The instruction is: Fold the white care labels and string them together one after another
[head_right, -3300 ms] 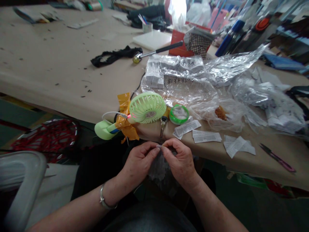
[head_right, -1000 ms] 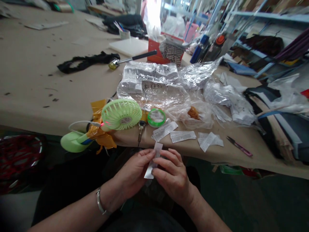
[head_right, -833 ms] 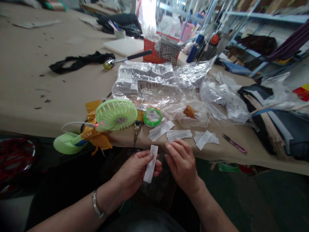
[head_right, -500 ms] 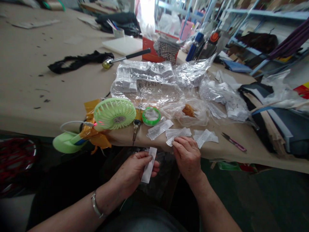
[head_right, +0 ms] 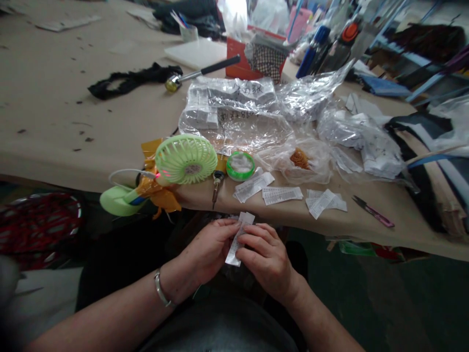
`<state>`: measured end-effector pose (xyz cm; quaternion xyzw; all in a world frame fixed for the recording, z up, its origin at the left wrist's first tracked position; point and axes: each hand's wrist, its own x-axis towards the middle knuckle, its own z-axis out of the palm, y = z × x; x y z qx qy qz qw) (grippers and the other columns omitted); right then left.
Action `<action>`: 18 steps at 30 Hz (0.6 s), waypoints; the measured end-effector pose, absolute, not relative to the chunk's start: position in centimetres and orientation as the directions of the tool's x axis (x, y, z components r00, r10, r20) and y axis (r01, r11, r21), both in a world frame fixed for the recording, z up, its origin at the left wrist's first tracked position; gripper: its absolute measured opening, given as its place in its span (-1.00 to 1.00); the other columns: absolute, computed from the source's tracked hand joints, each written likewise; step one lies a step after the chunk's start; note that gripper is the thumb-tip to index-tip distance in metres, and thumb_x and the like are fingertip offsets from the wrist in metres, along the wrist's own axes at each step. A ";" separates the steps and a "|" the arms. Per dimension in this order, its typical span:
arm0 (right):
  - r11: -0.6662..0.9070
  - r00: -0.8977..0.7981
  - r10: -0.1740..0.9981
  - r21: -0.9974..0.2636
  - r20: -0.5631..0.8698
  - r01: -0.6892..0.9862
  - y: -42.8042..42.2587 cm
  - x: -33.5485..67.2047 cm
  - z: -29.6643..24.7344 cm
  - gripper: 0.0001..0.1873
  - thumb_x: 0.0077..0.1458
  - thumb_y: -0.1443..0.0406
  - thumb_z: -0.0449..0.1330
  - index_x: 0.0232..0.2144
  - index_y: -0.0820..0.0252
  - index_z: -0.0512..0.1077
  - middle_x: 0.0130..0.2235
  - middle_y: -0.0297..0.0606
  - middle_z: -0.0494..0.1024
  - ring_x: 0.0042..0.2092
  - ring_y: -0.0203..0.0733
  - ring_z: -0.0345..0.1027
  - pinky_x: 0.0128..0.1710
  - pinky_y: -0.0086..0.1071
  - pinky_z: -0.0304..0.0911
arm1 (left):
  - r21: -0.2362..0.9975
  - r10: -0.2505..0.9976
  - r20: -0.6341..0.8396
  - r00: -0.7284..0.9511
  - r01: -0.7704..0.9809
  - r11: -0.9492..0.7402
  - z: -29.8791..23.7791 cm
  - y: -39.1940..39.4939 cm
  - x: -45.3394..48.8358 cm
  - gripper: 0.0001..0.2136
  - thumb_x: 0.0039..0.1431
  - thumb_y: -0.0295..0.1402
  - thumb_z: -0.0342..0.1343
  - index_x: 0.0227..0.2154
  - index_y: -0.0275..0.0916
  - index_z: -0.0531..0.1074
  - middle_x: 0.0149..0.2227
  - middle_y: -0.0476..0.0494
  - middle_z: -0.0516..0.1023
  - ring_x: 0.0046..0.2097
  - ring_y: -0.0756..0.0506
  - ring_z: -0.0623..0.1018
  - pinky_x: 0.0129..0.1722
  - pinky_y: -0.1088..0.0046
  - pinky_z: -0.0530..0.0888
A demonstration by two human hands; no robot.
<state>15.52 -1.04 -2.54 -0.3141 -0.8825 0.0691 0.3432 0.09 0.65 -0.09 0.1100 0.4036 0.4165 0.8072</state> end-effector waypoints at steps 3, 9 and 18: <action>0.790 -0.573 0.605 -0.326 0.553 0.519 -1.2 15.3 -3.0 -0.86 0.12 0.43 0.15 -0.35 0.12 0.49 -0.22 -0.26 0.60 -0.01 -0.16 0.41 0.04 -0.15 0.26 | 0.491 0.764 -0.557 0.325 -0.613 0.619 -0.3 0.4 0.0 -0.89 -0.13 -0.42 0.25 -0.59 -0.35 0.46 -0.57 -0.06 0.47 -0.52 0.05 0.42 -0.51 0.56 0.30; 0.803 -0.593 0.588 -0.307 0.550 0.511 -1.4 15.0 -2.7 -0.84 0.12 0.43 0.14 -0.31 0.12 0.49 -0.23 -0.28 0.61 0.02 -0.17 0.39 0.06 -0.17 0.25 | 0.529 0.768 -0.539 0.345 -0.570 0.628 -0.9 0.2 0.0 -0.89 -0.12 -0.45 0.27 -0.51 -0.38 0.49 -0.50 -0.09 0.52 -0.49 0.05 0.45 -0.47 0.56 0.34; 0.428 -0.227 0.706 -0.150 0.671 0.891 0.1 23.8 -1.3 -0.53 0.13 0.38 0.14 0.11 0.19 0.26 0.00 -0.03 0.45 0.12 0.02 0.25 0.08 0.03 0.22 | 0.536 0.637 -0.730 0.248 -0.370 0.758 -0.8 0.1 -0.4 -0.95 0.14 -0.44 0.09 -0.38 -0.33 0.40 -0.48 -0.18 0.58 -0.50 -0.04 0.56 -0.46 0.47 0.50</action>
